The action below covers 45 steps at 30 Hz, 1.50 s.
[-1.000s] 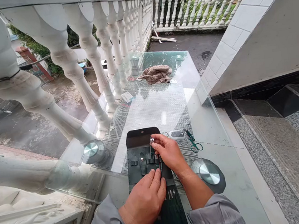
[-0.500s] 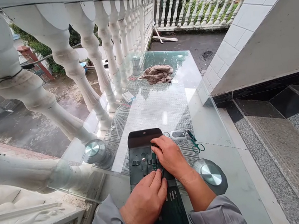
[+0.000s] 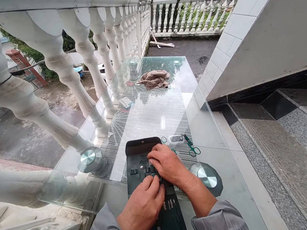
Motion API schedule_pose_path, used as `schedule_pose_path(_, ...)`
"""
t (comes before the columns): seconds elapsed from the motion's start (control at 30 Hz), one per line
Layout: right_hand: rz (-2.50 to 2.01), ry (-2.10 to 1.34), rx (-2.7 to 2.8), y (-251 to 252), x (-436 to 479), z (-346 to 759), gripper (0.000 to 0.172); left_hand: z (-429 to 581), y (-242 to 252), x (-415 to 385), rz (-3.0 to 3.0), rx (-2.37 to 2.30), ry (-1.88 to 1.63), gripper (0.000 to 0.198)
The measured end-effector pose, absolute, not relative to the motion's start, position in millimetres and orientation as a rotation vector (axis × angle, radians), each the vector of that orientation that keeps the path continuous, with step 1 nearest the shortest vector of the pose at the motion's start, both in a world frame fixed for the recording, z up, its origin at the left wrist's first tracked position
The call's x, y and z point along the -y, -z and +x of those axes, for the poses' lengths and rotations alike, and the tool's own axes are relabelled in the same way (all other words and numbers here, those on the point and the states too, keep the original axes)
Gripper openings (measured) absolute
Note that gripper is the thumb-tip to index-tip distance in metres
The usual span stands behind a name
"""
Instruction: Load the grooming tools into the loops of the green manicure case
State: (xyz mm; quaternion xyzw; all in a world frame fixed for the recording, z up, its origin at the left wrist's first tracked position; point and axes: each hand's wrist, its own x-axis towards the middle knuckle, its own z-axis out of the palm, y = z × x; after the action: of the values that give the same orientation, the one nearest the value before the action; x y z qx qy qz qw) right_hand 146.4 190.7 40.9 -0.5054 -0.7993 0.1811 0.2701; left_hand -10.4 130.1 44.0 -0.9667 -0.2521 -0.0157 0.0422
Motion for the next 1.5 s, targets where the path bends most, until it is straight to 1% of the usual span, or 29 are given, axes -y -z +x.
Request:
schedule_pose_path(0.2,-1.294,-0.513,2.168,-42.0,-184.5,148.3,0.024,-10.6,-39.1,-127.4,-2.906,0.769,0.168,0.03)
schedule_pose_path(0.3,-1.313,-0.387,1.99,-47.9,-182.1,157.6,0.024,-11.0,-34.7,-125.5,-2.84,0.791,0.285,0.028)
schedule_pose_path(0.43,-1.591,-0.151,1.612,-50.2,-180.8,190.0,0.02,-11.8,-27.5,-124.9,-2.773,0.746,0.418,0.025)
schedule_pose_path(0.5,-1.796,-0.106,1.6,-45.4,-179.8,209.2,0.02,-12.3,-26.1,-124.9,-2.759,0.73,0.429,0.025)
schedule_pose_path(0.6,-1.97,-0.039,1.65,-35.7,-177.2,232.2,0.022,-12.9,-28.7,-124.5,-2.747,0.74,0.448,0.024)
schedule_pose_path(0.7,-2.067,-0.016,1.609,-30.7,-174.4,245.6,0.024,-13.1,-33.5,-124.3,-2.734,0.771,0.478,0.024)
schedule_pose_path(0.87,-2.181,-0.108,1.543,-31.1,-173.2,251.4,0.024,-12.6,-33.3,-125.2,-2.73,0.75,0.442,0.025)
schedule_pose_path(1.23,-2.232,-0.106,1.507,-27.9,-175.8,255.4,0.025,-11.2,-28.4,-125.1,-2.731,0.747,0.476,0.024)
schedule_pose_path(1.37,-2.14,-0.046,1.572,-20.2,-181.2,251.9,0.028,-11.3,-27.1,-123.9,-2.728,0.733,0.468,0.024)
schedule_pose_path(1.5,-1.948,0.041,1.738,-16.9,-189.1,244.9,0.032,-11.0,-26.5,-123.7,-2.721,0.738,0.481,0.024)
